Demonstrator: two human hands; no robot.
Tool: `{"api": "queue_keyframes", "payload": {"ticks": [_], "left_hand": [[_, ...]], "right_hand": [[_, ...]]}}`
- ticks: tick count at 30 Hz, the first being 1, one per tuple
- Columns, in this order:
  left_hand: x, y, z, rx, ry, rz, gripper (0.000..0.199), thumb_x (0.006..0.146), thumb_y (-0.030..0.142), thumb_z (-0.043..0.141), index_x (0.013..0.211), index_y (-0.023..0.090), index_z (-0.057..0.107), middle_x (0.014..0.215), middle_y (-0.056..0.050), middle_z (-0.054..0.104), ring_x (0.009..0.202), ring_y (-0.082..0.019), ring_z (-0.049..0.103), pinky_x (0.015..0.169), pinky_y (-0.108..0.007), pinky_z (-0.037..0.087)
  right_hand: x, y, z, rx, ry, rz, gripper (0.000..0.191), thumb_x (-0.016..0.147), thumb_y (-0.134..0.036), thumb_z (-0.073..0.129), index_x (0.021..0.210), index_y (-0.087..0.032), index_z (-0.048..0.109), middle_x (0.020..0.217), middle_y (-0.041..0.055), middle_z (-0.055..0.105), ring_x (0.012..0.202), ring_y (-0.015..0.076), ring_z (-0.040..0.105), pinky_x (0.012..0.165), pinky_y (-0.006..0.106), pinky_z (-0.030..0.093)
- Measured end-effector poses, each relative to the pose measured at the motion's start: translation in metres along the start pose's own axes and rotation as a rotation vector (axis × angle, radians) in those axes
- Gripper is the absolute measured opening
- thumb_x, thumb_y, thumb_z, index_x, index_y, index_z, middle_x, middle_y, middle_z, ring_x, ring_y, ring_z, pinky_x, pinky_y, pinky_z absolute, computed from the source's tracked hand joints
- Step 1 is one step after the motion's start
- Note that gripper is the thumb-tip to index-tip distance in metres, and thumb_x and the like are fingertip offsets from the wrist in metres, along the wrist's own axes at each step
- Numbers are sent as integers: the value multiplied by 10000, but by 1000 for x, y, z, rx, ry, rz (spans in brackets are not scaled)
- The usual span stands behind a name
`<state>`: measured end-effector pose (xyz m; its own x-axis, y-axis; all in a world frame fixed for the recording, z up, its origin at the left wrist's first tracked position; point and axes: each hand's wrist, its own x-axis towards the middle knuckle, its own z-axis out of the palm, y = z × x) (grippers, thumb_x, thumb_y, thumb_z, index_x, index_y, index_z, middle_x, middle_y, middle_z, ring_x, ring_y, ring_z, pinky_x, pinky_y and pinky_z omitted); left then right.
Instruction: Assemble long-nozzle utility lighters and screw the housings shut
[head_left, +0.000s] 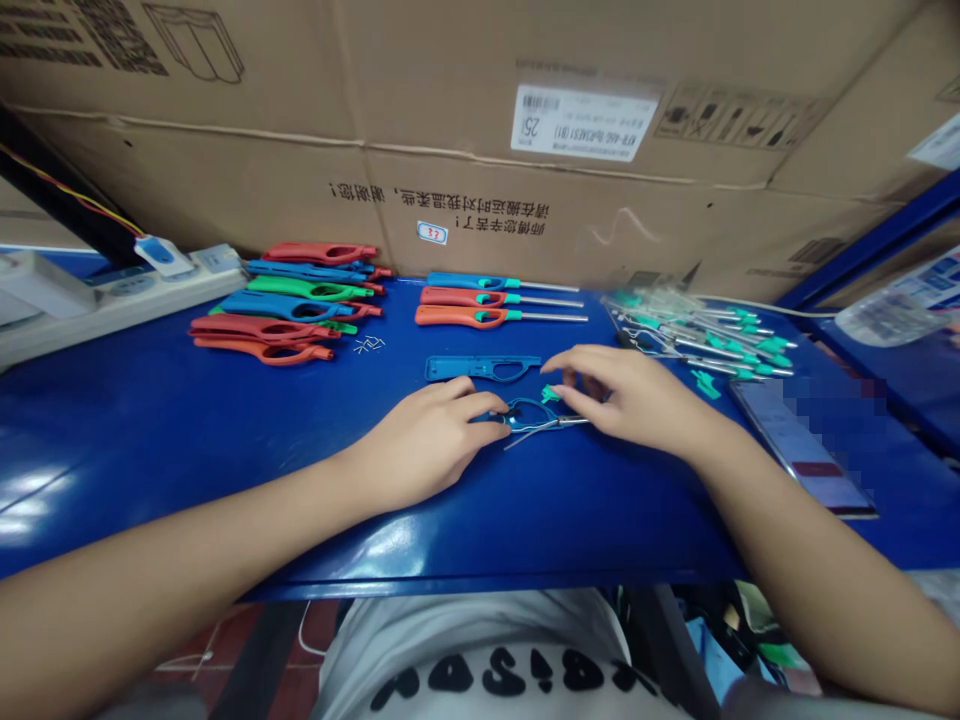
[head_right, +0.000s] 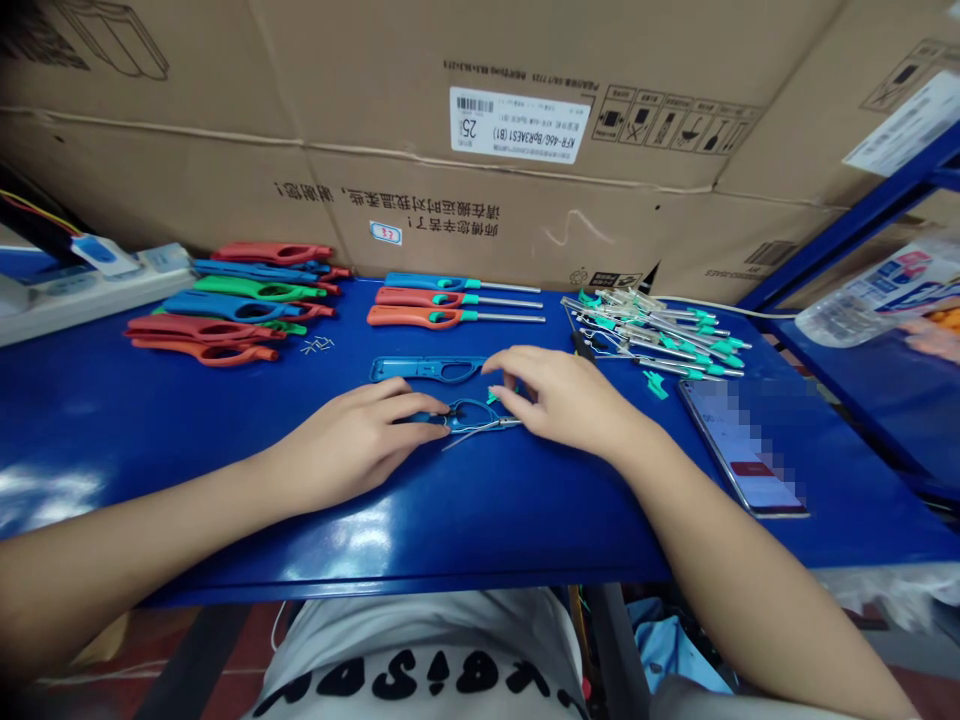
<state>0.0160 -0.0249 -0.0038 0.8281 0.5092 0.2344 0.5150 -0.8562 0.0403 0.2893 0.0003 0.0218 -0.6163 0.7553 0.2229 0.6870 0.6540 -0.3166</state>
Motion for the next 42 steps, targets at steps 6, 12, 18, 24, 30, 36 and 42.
{"api": "queue_keyframes", "payload": {"ticks": [6,12,18,24,30,36,42], "left_hand": [[0,0,-1,-14,-14,-13,350,952,105,530,1237,231,690,1297,-43,654,1057,-253,591,895,-398,556],[-1,0,-1,-2,-5,-16,363,949,103,526,1247,235,685,1292,-51,650,1038,-246,591,876,-385,562],[-1,1,-1,10,-1,-17,350,953,115,530,1241,231,692,1267,-58,655,1023,-248,589,875,-388,560],[-1,0,0,2,-19,-36,354,961,124,523,1244,250,694,1279,-50,648,1024,-244,583,894,-387,551],[-1,-1,1,-18,-8,-35,356,964,121,515,1246,246,692,1287,-52,642,1022,-246,577,894,-393,550],[-1,0,-1,-36,-8,-41,366,968,120,494,1246,249,695,1304,-67,632,1041,-249,583,896,-399,550],[-1,-2,1,-111,32,-63,347,976,128,507,1220,256,717,1304,-68,644,1055,-242,592,907,-393,544]], "right_hand": [[-2,23,-8,-71,-169,59,217,911,-299,643,1114,-224,664,1087,62,641,792,175,603,708,306,456],[3,20,-1,90,-138,-11,104,955,-256,591,920,-187,660,960,45,641,796,155,589,722,284,451],[4,5,2,186,-161,-80,71,948,-226,606,918,-184,654,933,43,645,804,157,590,718,280,444],[3,4,5,147,-198,-100,84,957,-189,564,927,-186,641,966,50,640,856,176,601,763,300,449],[1,-3,0,36,-220,-95,130,982,-205,523,931,-191,641,989,57,650,866,185,618,753,297,441],[3,-10,6,33,-243,-104,154,1002,-226,498,979,-188,645,1014,64,652,878,187,625,773,302,457],[4,-7,14,41,-216,-112,172,1010,-235,483,996,-187,648,1036,74,659,895,192,629,765,300,448]]}}
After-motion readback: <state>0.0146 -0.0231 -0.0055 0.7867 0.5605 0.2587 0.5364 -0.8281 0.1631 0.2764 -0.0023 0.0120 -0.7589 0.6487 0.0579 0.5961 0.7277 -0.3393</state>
